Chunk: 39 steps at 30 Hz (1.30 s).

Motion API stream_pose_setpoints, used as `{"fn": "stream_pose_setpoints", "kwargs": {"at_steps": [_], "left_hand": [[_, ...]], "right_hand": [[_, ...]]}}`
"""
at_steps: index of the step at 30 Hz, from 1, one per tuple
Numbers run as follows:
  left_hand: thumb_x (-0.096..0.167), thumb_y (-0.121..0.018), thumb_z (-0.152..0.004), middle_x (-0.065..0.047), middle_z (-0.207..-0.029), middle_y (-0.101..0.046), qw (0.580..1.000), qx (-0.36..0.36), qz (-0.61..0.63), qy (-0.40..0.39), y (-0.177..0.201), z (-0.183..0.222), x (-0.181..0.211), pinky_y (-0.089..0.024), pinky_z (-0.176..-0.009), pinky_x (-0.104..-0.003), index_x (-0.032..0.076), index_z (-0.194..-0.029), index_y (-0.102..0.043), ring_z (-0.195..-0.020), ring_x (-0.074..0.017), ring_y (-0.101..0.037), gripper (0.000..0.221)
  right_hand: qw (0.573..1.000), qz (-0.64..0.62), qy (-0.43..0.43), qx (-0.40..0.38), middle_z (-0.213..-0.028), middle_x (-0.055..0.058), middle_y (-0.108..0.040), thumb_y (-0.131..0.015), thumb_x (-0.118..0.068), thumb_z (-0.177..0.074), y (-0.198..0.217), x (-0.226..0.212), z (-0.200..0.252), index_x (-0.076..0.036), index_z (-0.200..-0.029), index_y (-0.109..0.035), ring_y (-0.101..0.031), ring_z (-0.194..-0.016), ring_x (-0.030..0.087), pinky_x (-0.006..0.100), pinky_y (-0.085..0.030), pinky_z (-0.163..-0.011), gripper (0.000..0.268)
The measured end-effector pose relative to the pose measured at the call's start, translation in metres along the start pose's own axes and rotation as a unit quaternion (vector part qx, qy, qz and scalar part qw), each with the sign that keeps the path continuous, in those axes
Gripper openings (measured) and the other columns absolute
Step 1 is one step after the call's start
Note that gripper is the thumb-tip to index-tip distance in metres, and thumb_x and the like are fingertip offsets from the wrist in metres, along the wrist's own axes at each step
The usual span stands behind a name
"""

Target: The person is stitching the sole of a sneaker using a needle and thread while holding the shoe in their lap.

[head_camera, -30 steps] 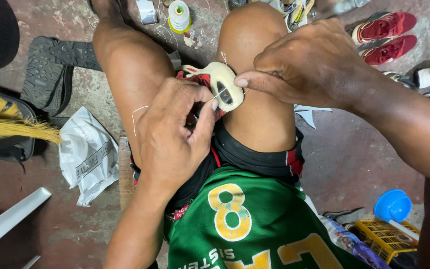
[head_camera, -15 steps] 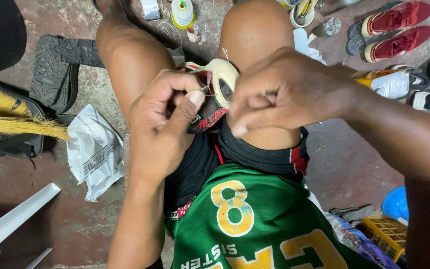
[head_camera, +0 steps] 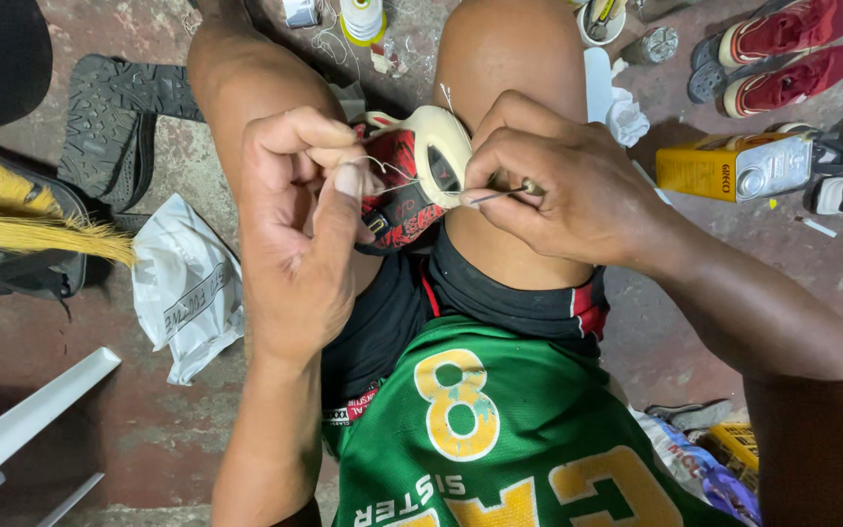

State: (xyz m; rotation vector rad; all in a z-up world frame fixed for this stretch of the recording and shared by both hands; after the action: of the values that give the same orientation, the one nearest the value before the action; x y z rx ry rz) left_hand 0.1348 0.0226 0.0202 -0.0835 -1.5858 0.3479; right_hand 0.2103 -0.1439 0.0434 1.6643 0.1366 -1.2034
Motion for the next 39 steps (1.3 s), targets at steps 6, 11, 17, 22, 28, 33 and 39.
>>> {"fn": "stream_pose_setpoints", "kwargs": {"at_steps": [6,11,17,22,28,33,39], "left_hand": [[-0.001,-0.049,-0.114,-0.003,-0.099,-0.062,0.993,-0.018,0.099,0.065,-0.006,-0.002,-0.003,-0.045,-0.060,-0.016,0.003,-0.131,-0.048,-0.093,-0.0081,-0.066,0.017],[-0.002,-0.048,-0.108,-0.009,-0.110,-0.073,0.993,-0.060,0.043,0.095,-0.018,-0.007,0.007,-0.045,-0.054,-0.015,0.002,-0.148,-0.044,-0.078,-0.0075,-0.068,0.040],[0.001,-0.079,-0.088,-0.007,-0.097,-0.076,0.954,-0.126,-0.261,0.077,-0.047,-0.008,0.012,-0.059,-0.067,-0.023,0.012,-0.153,-0.045,-0.073,-0.0105,-0.072,0.074],[0.007,-0.089,-0.082,-0.012,-0.133,-0.060,0.923,-0.077,-0.372,-0.063,-0.052,-0.005,0.032,-0.058,-0.086,-0.031,0.014,-0.155,-0.034,-0.101,-0.0217,-0.066,0.092],[0.010,-0.094,-0.080,-0.011,-0.131,-0.057,0.947,-0.068,-0.315,0.010,-0.044,-0.001,0.021,-0.058,-0.072,-0.025,0.014,-0.159,-0.029,-0.078,-0.0122,-0.065,0.102],[0.009,-0.091,-0.080,-0.012,-0.128,-0.060,0.955,-0.063,-0.287,0.034,-0.045,-0.003,0.025,-0.055,-0.066,-0.025,0.013,-0.159,-0.028,-0.081,-0.0134,-0.065,0.102],[0.005,-0.084,-0.086,-0.016,-0.143,-0.054,0.966,-0.061,-0.251,0.010,-0.046,-0.010,0.036,-0.058,-0.063,-0.023,0.010,-0.155,-0.026,-0.088,-0.0153,-0.067,0.091]], "right_hand": [[0.991,-0.043,-0.124,-0.037,-0.073,0.002,-0.060,-0.075,-0.014,-0.094,-0.008,0.021,0.009,-0.007,-0.101,-0.064,-0.054,-0.057,0.009,0.026,-0.043,-0.056,0.015],[0.910,-0.352,-0.173,-0.131,-0.070,-0.002,-0.059,-0.063,-0.013,-0.102,-0.020,0.023,0.021,-0.006,-0.107,-0.056,-0.051,-0.062,0.003,0.023,-0.040,-0.056,0.011],[0.967,-0.224,-0.083,-0.083,-0.069,-0.004,-0.057,-0.067,-0.012,-0.099,0.005,-0.002,0.013,-0.007,-0.108,-0.059,-0.049,-0.058,0.005,0.026,-0.038,-0.053,0.013],[0.997,0.050,0.051,0.006,-0.079,0.005,-0.063,-0.077,-0.020,-0.089,0.005,-0.036,-0.011,-0.010,-0.099,-0.065,-0.062,-0.065,0.021,0.037,-0.046,-0.055,0.018],[0.952,0.303,0.038,-0.008,-0.097,0.008,-0.070,-0.078,-0.020,-0.094,0.034,-0.019,-0.021,-0.008,-0.099,-0.067,-0.069,-0.072,0.026,0.039,-0.051,-0.057,0.017],[0.915,0.400,-0.025,-0.044,-0.096,0.008,-0.070,-0.072,-0.017,-0.095,0.061,0.007,-0.003,-0.009,-0.117,-0.061,-0.069,-0.071,0.025,0.040,-0.051,-0.055,0.026],[0.927,0.364,-0.056,-0.071,-0.095,0.008,-0.070,-0.065,-0.013,-0.096,0.047,0.024,0.013,-0.010,-0.137,-0.053,-0.068,-0.069,0.025,0.040,-0.051,-0.052,0.043]]}}
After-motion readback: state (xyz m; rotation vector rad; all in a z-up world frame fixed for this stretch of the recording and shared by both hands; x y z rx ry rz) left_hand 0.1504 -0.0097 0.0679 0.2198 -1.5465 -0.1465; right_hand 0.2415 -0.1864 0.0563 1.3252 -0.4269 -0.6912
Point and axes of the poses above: each hand's wrist, its own z-axis away from the middle knuckle, its own y-axis out of the back of the hand, x = y × z, the point moved 9 cm from there along -z, towards the middle knuckle
